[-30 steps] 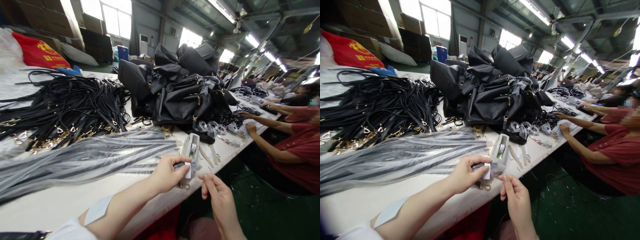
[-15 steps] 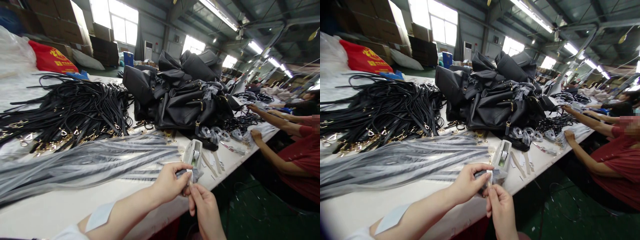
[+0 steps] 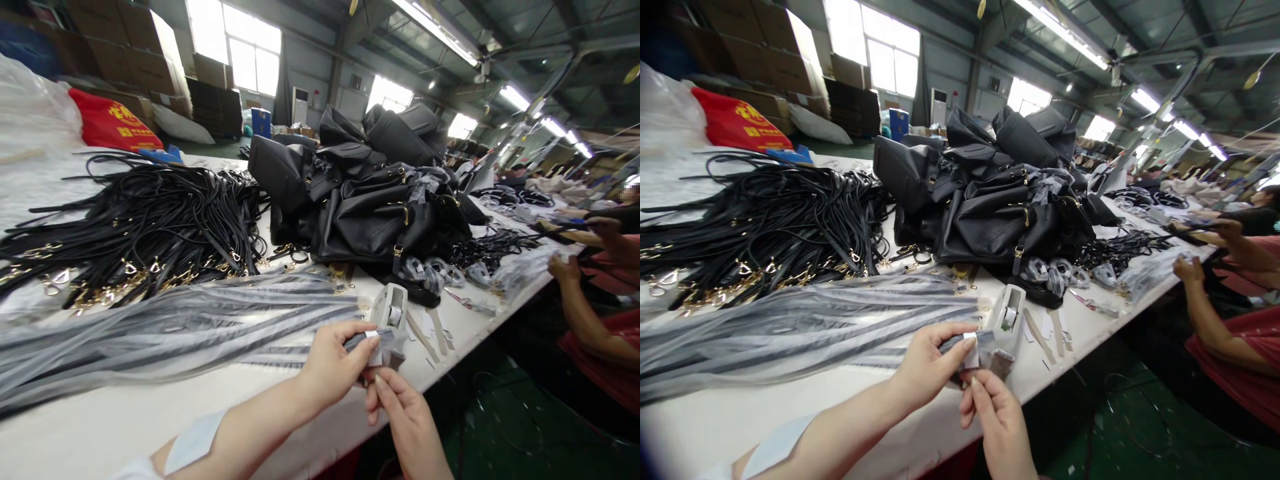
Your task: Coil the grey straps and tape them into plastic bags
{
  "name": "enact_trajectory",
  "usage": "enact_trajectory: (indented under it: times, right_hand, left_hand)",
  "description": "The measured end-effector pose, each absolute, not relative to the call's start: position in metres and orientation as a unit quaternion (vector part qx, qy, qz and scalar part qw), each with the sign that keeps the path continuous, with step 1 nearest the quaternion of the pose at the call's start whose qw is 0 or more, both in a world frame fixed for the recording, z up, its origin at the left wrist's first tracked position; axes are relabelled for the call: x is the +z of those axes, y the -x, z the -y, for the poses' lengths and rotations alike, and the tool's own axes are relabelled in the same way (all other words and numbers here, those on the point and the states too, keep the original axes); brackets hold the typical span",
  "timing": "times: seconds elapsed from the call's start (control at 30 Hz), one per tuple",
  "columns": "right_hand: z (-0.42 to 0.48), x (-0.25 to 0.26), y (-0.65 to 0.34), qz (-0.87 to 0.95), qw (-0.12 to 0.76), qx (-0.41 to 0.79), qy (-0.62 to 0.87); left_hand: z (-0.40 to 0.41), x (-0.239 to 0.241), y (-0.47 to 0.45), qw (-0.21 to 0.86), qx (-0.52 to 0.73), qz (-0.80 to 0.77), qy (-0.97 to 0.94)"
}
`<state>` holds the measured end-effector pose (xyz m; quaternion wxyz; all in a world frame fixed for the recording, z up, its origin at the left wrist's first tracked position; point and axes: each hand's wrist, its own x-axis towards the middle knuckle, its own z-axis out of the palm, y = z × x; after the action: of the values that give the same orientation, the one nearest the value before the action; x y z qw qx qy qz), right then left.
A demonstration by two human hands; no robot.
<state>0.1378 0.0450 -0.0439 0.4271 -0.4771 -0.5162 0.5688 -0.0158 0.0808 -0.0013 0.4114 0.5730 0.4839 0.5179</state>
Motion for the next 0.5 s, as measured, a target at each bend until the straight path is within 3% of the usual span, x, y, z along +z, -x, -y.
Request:
enact_trajectory:
  times: [0.23,0.5]
  right_hand:
    - [-0.048,-0.052,-0.149,0.483,0.473,0.583,0.451]
    - [-0.053,-0.031,-0.142,0.462,0.524,0.592,0.402]
  left_hand:
    - [-0.044,0.007,0.015,0.148,0.568,-0.297,-0.753]
    - [-0.044,-0.008,0.007,0.057,0.527,-0.302,-0.792]
